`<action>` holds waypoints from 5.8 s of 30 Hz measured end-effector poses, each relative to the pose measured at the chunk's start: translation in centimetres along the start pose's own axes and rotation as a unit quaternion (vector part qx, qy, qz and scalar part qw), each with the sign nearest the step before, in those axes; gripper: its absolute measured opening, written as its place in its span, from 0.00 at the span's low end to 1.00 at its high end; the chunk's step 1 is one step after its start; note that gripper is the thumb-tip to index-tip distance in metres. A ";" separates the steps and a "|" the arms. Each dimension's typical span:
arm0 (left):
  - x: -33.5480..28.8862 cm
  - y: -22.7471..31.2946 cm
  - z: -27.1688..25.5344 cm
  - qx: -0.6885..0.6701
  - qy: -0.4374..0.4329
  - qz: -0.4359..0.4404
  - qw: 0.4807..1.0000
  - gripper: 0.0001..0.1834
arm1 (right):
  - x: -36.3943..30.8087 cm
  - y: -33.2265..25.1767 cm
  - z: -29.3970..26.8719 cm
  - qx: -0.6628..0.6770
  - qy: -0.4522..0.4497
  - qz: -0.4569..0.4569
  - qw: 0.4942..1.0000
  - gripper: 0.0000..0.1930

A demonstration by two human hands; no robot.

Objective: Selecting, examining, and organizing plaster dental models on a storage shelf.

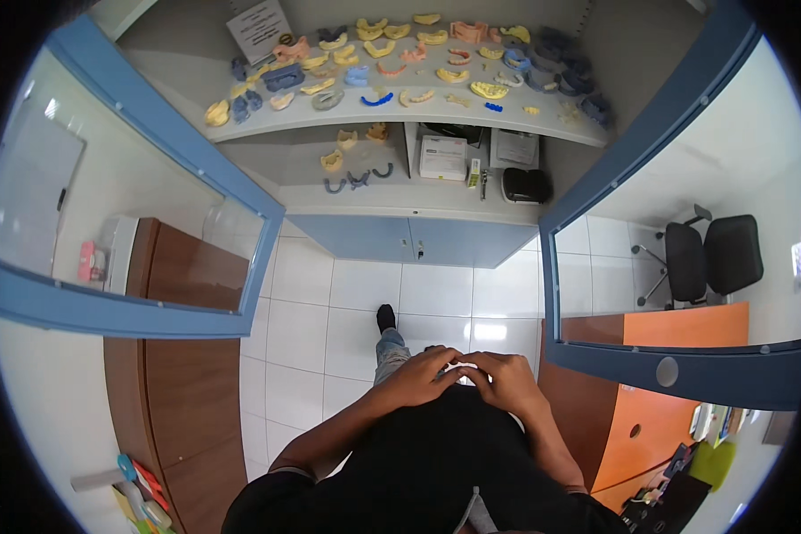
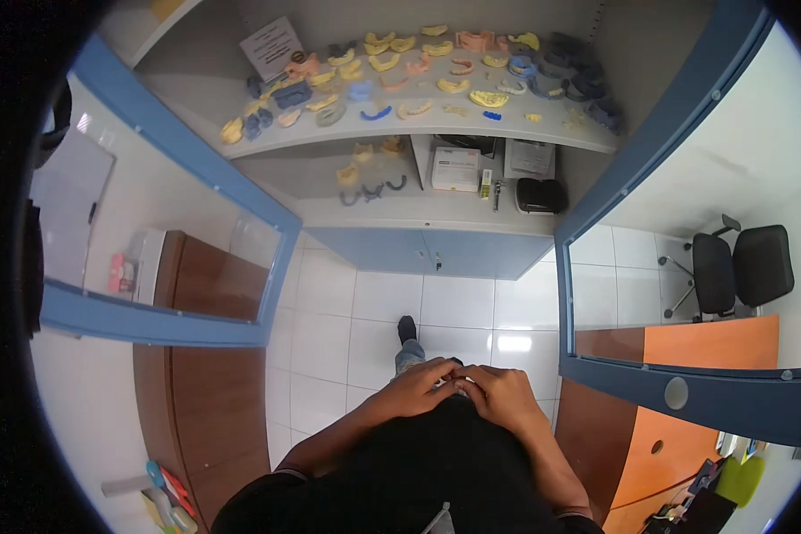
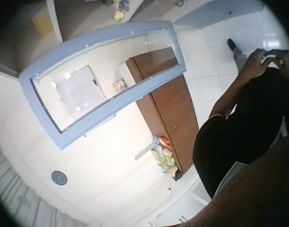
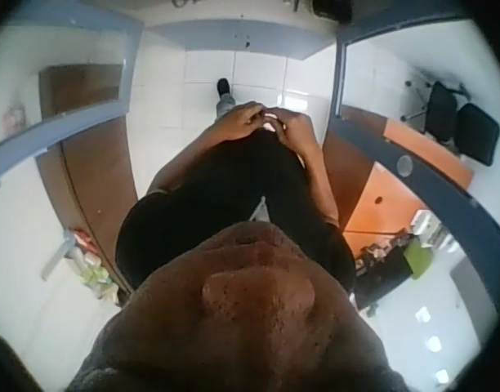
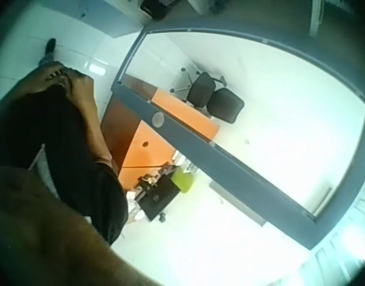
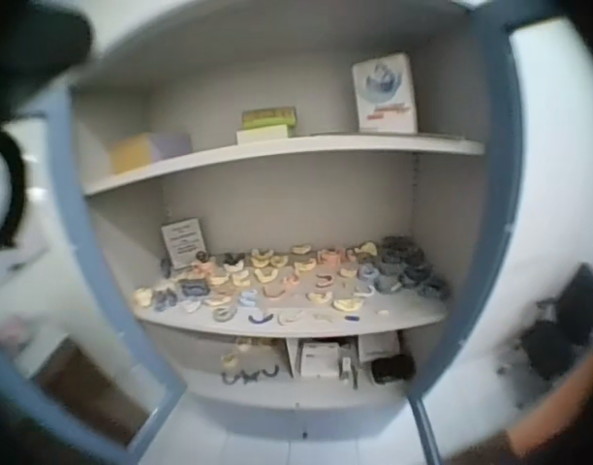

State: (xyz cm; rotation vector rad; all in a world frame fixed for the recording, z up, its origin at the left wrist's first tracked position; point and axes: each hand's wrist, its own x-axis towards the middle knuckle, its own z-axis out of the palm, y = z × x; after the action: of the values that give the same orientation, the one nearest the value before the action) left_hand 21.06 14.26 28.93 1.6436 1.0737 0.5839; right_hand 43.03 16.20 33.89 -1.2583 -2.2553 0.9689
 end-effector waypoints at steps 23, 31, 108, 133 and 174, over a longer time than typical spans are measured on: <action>-9.3 -1.2 -5.2 0.035 0.076 -0.015 0.996 0.18 | 2.3 -7.8 5.6 0.004 -0.040 -0.054 0.998 0.10; -13.9 -4.4 -7.7 0.095 0.083 -0.085 0.988 0.21 | 3.8 -9.9 9.1 -0.001 -0.075 -0.071 0.995 0.11; 4.8 -6.2 -27.6 0.098 0.090 0.016 0.991 0.20 | 33.4 -6.1 -5.8 -0.054 0.266 -0.032 0.962 0.04; 25.2 -33.7 -33.0 0.427 0.296 -0.072 0.851 0.21 | 25.5 -4.7 4.6 -0.099 0.036 0.131 0.986 0.09; 7.6 -1.4 -19.5 -0.102 0.175 0.210 0.956 0.47 | 19.2 -1.8 2.6 0.438 0.060 0.080 0.893 0.33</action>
State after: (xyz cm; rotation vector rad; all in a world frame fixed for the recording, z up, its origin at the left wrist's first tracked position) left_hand 8.58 30.55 33.26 1.6265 0.8713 1.2633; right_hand 30.28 30.91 33.33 -1.0223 -1.3206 1.6484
